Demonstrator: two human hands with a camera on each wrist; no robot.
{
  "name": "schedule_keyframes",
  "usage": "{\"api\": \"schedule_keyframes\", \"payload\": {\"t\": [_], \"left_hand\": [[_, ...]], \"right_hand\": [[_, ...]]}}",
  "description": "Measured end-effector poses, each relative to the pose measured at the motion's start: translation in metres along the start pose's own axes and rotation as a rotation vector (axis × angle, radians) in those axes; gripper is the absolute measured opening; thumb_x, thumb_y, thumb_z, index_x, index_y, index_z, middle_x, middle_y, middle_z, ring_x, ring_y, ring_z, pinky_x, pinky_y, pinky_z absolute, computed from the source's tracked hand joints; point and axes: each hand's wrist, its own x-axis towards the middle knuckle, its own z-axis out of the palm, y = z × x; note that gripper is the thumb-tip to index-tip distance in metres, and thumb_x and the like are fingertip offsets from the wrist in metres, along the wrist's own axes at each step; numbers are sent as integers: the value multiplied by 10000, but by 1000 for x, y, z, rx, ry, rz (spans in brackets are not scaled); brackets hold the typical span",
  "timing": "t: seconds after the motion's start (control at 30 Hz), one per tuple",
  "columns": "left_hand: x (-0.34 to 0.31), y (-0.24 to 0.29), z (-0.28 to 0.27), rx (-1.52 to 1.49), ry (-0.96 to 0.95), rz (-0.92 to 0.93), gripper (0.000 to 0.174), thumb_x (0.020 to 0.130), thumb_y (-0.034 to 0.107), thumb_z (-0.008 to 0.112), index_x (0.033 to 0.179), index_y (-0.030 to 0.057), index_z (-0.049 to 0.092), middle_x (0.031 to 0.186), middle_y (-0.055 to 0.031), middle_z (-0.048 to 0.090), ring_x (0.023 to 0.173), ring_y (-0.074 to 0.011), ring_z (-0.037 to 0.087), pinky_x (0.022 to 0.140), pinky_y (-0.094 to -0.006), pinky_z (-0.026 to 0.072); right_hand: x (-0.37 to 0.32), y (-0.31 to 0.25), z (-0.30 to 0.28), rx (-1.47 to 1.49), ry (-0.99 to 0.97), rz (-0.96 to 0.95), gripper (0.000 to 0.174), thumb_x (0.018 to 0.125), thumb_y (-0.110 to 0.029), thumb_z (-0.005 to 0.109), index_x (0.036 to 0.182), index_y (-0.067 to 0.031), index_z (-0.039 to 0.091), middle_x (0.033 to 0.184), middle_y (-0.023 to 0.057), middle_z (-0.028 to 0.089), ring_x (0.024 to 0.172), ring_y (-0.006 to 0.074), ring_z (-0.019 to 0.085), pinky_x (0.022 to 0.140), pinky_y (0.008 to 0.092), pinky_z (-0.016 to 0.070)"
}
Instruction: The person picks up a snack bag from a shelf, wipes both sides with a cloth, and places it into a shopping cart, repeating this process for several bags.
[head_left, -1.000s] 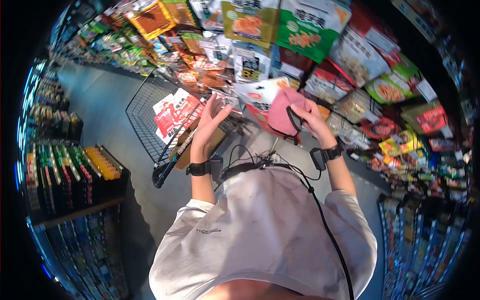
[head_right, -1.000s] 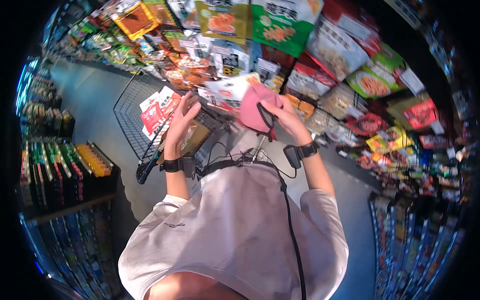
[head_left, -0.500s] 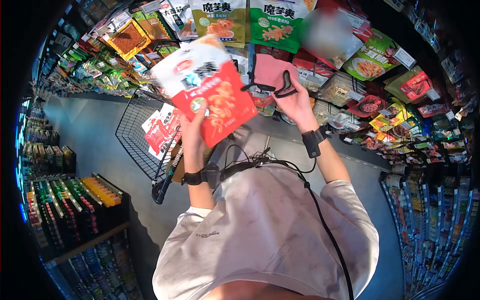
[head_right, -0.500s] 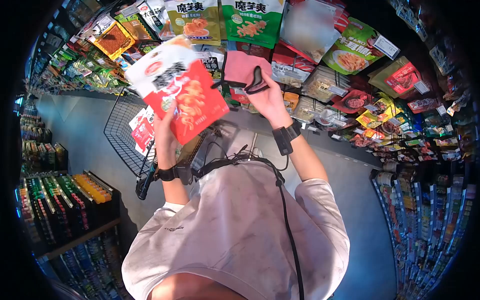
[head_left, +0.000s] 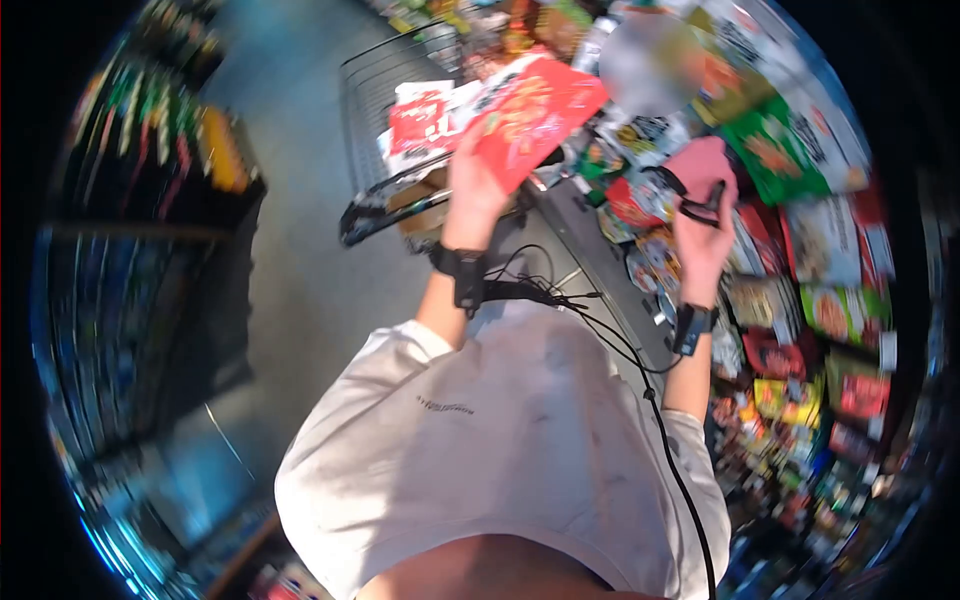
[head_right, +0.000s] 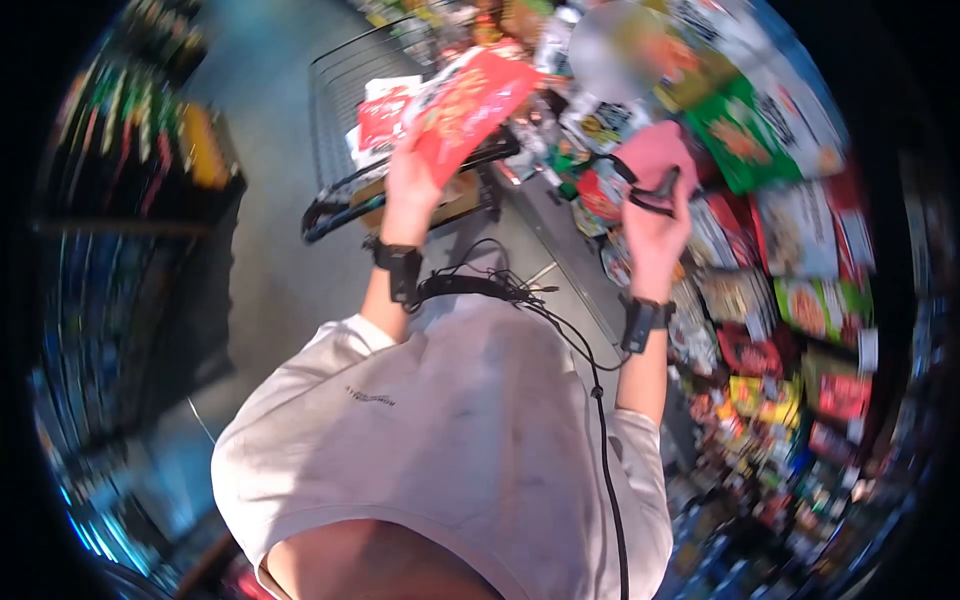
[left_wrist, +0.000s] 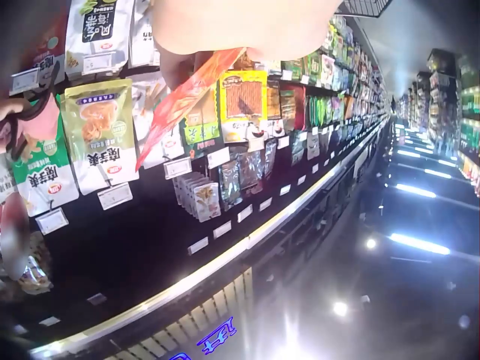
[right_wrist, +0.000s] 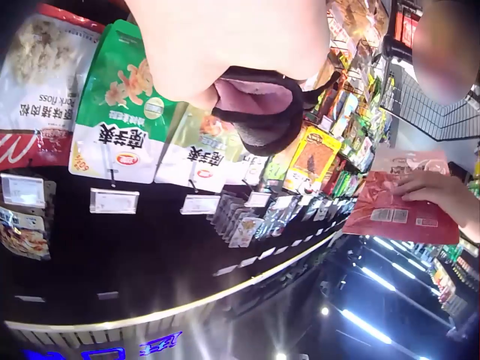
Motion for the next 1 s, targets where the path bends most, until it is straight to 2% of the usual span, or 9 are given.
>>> {"api": "schedule_keyframes", "payload": {"t": [0.13, 0.33, 0.37, 0.43, 0.5, 0.53, 0.67, 0.83, 1.0], "left_hand": [[-24, 17, 13, -130, 67, 87, 401, 1035, 221, 442, 1363, -8, 474, 1388, -197, 549, 1271, -337, 544, 1093, -502, 427], [-49, 34, 44, 0, 180, 166, 411, 1052, 286, 446, 1369, 24, 468, 1359, -156, 571, 1221, -303, 581, 1051, -482, 462], [-50, 31, 44, 47, 159, 169, 419, 1053, 295, 449, 1371, 22, 466, 1363, -154, 570, 1217, -297, 584, 1043, -475, 468], [-47, 27, 41, 139, 144, 134, 469, 1055, 340, 461, 1395, 18, 447, 1372, -135, 562, 1232, -258, 574, 1024, -441, 488], [-45, 17, 46, 401, 292, 222, 490, 1056, 353, 461, 1410, 15, 434, 1383, -127, 549, 1246, -235, 559, 1037, -417, 479], [-46, 14, 47, 536, 367, 268, 501, 1057, 360, 461, 1417, 13, 427, 1388, -123, 543, 1254, -224, 551, 1044, -405, 474], [-53, 23, 36, 478, 160, 240, 540, 1069, 347, 444, 1493, 31, 338, 1453, -97, 465, 1328, -179, 474, 1066, -341, 438], [-56, 21, 37, 689, 38, 198, 595, 1081, 239, 423, 1576, 37, 162, 1580, -92, 308, 1444, -173, 303, 1183, -328, 257], [-65, 27, 43, 722, 1, 115, 600, 1077, 195, 419, 1578, 22, 139, 1604, -95, 257, 1455, -173, 278, 1185, -317, 246]], "right_hand": [[8, 35, 26, -147, 161, -48, 261, 1007, -203, 568, 1215, -63, 643, 1219, 50, 673, 1141, 212, 599, 1025, 389, 420], [5, 103, 90, -1348, -51, -559, 318, 1023, -255, 581, 1216, -3, 604, 1137, 85, 665, 1070, 127, 596, 943, 297, 453], [1, 112, 95, -1544, -72, -466, 353, 1017, -262, 594, 1231, 18, 595, 1149, 105, 657, 1034, 112, 596, 899, 293, 470], [-5, 146, 118, -1824, -375, -253, 508, 1019, -239, 576, 1414, 49, 438, 1281, 152, 612, 1129, 188, 594, 980, 343, 461], [-8, 185, 133, -1821, -767, -218, 618, 981, -223, 589, 1495, 18, 344, 1578, 210, 309, 1490, 322, 250, 1193, 409, 234], [-11, 198, 140, -2139, -985, -432, 643, 969, -269, 592, 1500, 2, 350, 1592, 217, 274, 1497, 380, 201, 1208, 439, 186], [9, 208, 135, -2085, -860, -475, 638, 974, -287, 573, 1499, 4, 357, 1600, 211, 261, 1491, 397, 203, 1208, 449, 183], [21, 214, 122, -1887, -642, -302, 623, 993, -256, 544, 1503, 33, 331, 1566, 220, 335, 1466, 340, 301, 1196, 419, 215], [-8, 214, 138, -2016, -856, -350, 638, 975, -240, 500, 1515, 35, 303, 1603, 208, 262, 1503, 348, 207, 1212, 432, 149]]}}
